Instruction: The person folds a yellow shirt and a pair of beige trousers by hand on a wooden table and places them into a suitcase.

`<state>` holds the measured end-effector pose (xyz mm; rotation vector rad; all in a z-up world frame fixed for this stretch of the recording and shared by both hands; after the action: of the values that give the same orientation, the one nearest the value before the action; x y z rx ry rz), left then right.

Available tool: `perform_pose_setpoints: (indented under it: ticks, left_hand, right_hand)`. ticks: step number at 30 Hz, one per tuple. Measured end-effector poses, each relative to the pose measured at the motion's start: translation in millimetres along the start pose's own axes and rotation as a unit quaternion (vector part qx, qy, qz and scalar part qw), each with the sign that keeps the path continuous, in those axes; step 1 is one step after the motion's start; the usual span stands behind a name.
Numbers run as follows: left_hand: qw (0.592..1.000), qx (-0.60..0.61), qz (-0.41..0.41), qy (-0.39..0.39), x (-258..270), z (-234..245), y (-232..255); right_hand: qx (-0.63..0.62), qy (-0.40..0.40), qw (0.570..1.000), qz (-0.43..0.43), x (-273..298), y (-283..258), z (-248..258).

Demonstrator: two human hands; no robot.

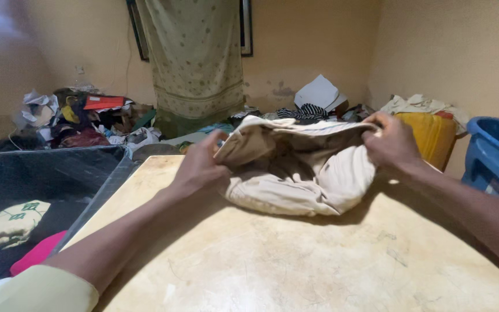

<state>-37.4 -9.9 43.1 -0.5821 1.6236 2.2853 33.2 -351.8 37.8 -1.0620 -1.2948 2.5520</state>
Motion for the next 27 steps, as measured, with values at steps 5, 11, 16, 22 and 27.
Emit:
perform_pose_setpoints:
  ticks: [5, 11, 16, 22, 27]
  left_hand:
    - [0.966, -0.069, 0.108, 0.225, -45, 31, -19]
    - [0.936, 0.227, 0.268, 0.003, -87, 7, -86]
    - [0.993, 0.110, 0.030, 0.035, -122, 12, -111]
    - [0.977, -0.120, 0.077, 0.157, -127, 54, -116]
    - [0.949, -0.178, 0.115, 0.232, -120, 63, -122]
  right_hand:
    - [-0.128, 0.031, 0.988, -0.085, -34, 53, -5]
    - [-0.414, -0.246, 0.792, -0.376, -33, 53, -49]
    - [-0.359, -0.137, 0.874, -0.296, -38, 10, -34]
    - [-0.059, -0.071, 0.992, -0.088, -58, 34, -46]
    - [0.148, 0.017, 0.975, 0.162, -61, 49, -73]
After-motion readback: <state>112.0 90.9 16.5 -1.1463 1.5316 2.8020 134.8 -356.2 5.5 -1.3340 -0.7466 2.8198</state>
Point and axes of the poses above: each hand's wrist, its own x-axis away from the middle knuckle, its own z-axis out of the back of the hand, y = z × x, the point moved 3 cm from there along -x, towards the middle knuckle, and after that the axes turned 12 degrees about y, right-handed, at the moved point
